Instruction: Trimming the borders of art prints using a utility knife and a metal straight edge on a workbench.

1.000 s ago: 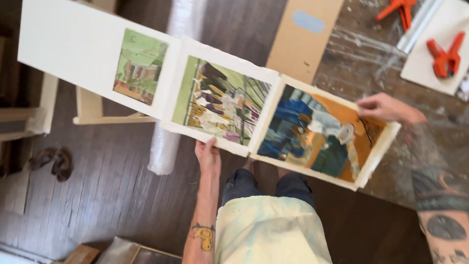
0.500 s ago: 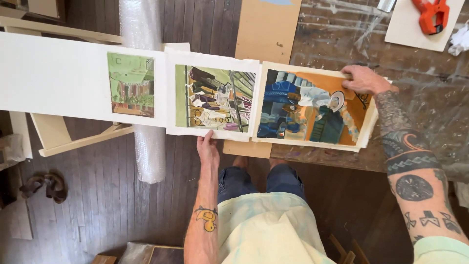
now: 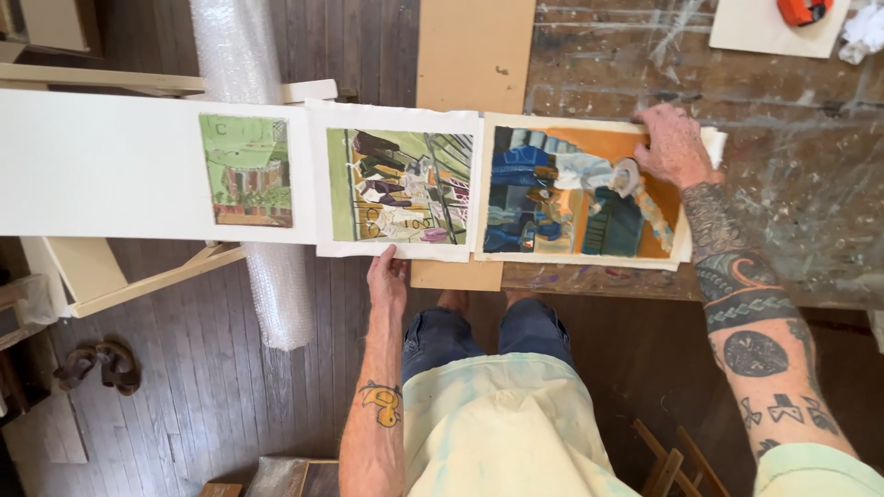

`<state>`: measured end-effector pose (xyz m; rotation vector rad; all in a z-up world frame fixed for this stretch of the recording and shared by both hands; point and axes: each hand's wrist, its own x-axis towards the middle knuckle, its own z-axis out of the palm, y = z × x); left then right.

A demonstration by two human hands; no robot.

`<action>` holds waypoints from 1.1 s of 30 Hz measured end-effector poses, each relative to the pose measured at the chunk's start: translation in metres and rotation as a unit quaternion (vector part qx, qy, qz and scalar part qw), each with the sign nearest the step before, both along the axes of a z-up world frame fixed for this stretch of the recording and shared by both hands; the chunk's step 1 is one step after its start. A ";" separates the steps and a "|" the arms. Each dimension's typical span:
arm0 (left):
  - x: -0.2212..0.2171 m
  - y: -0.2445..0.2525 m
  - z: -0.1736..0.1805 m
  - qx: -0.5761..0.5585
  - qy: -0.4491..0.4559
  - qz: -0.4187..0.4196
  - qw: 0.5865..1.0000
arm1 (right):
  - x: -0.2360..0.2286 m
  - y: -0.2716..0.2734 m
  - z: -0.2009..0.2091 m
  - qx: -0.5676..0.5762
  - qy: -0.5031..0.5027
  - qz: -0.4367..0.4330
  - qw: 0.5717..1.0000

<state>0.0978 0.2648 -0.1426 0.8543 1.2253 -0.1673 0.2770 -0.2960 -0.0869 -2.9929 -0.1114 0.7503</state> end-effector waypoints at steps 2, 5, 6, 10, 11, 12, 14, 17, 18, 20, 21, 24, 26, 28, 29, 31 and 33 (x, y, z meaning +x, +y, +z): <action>0.007 -0.007 0.026 -0.014 0.000 0.000 1.000 | -0.017 0.017 0.014 0.040 -0.070 -0.036 0.996; 0.015 -0.007 0.038 -0.029 -0.009 0.005 1.000 | -0.048 0.056 0.045 0.128 -0.163 -0.088 0.974; 0.015 -0.007 0.038 -0.036 -0.012 0.006 0.999 | -0.061 0.069 0.058 0.172 -0.180 -0.106 0.963; 0.008 -0.004 0.028 -0.042 -0.024 -0.010 0.999 | -0.137 0.114 0.101 0.194 -0.187 -0.157 0.950; 0.010 -0.004 0.034 -0.038 -0.023 -0.016 0.999 | -0.159 0.121 0.109 0.212 -0.151 -0.204 0.944; 0.011 -0.005 0.040 -0.033 -0.023 -0.023 0.999 | -0.180 0.128 0.118 0.229 -0.116 -0.251 0.933; 0.007 0.003 0.037 -0.028 -0.023 -0.043 0.998 | -0.228 0.125 0.116 0.217 -0.111 -0.303 0.921; 0.001 0.020 0.021 -0.034 -0.027 -0.040 0.998 | -0.276 0.115 0.111 0.215 -0.113 -0.434 0.868; -0.001 0.027 0.014 -0.048 -0.032 -0.021 0.998 | -0.288 0.113 0.108 0.219 -0.124 -0.514 0.820; 0.011 0.024 0.013 -0.053 -0.039 -0.010 0.998 | -0.297 0.083 0.088 0.199 -0.137 -0.538 0.808; 0.012 0.025 0.014 -0.059 -0.043 0.002 0.997 | -0.305 0.070 0.077 0.175 -0.148 -0.560 0.796; 0.012 0.026 0.000 -0.049 -0.041 0.016 0.998 | -0.290 0.047 0.065 0.165 -0.147 -0.561 0.798; 0.017 0.017 0.010 -0.040 -0.036 0.028 0.998 | -0.281 0.032 0.055 0.158 -0.134 -0.554 0.806; 0.019 0.015 0.017 -0.029 -0.033 0.043 0.998 | -0.274 0.025 0.037 0.154 -0.121 -0.545 0.815; 0.020 0.014 0.018 -0.033 -0.038 0.048 0.998 | -0.274 0.021 0.027 0.150 -0.126 -0.543 0.816; 0.022 0.013 0.024 -0.036 -0.043 0.056 0.997 | -0.274 0.023 0.017 0.148 -0.131 -0.538 0.819; 0.024 0.011 0.033 -0.036 -0.043 0.063 0.996 | -0.278 0.032 0.018 0.154 -0.146 -0.557 0.803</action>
